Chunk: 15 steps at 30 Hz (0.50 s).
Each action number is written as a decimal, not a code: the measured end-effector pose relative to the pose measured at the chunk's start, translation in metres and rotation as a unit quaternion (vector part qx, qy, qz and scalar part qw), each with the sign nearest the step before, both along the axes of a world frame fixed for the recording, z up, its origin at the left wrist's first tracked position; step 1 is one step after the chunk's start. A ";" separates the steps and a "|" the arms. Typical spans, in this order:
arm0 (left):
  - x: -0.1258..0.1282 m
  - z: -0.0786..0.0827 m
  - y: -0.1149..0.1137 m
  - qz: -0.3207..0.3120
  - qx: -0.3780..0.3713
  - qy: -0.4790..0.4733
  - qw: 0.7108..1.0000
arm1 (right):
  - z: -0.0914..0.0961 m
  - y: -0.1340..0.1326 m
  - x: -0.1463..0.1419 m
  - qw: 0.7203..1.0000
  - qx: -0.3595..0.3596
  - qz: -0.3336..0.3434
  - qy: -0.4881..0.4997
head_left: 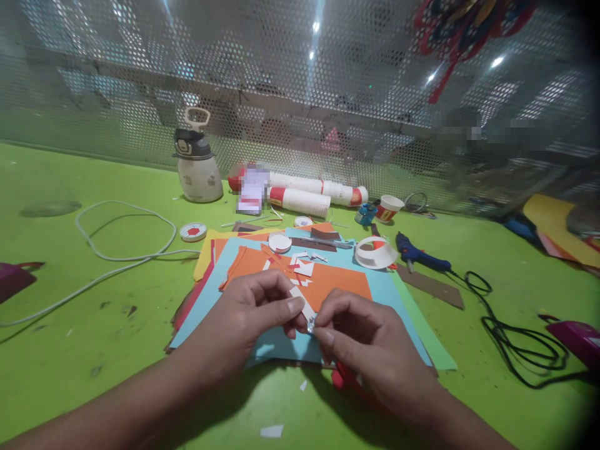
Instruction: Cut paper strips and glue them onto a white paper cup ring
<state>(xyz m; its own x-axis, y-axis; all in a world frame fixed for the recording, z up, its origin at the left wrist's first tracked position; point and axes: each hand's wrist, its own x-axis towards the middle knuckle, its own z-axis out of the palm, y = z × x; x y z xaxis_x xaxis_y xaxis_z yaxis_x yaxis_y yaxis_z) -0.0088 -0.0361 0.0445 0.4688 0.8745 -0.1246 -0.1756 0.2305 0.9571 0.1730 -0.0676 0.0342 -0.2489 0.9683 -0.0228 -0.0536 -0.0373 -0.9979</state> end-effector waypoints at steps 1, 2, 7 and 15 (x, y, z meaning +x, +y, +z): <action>0.000 0.000 0.000 -0.003 0.000 0.000 1.000 | 0.001 0.000 0.000 1.000 -0.002 0.003 0.000; 0.000 -0.001 0.000 -0.005 0.000 0.000 1.000 | 0.003 -0.001 0.000 1.000 -0.007 0.009 -0.001; 0.000 -0.001 0.000 -0.016 0.003 0.003 1.000 | 0.011 0.000 -0.001 0.999 0.016 0.012 -0.048; -0.001 0.003 0.009 0.029 0.044 0.058 0.997 | 0.009 -0.004 0.047 0.849 0.205 0.108 -0.475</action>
<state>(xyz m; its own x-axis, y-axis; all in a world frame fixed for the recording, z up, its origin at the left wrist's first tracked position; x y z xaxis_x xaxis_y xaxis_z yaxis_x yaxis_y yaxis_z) -0.0101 -0.0267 0.0475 0.4043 0.9094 -0.0973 -0.0721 0.1378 0.9878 0.2205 -0.0719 0.0433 -0.4790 0.8777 0.0159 0.7469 0.4170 -0.5180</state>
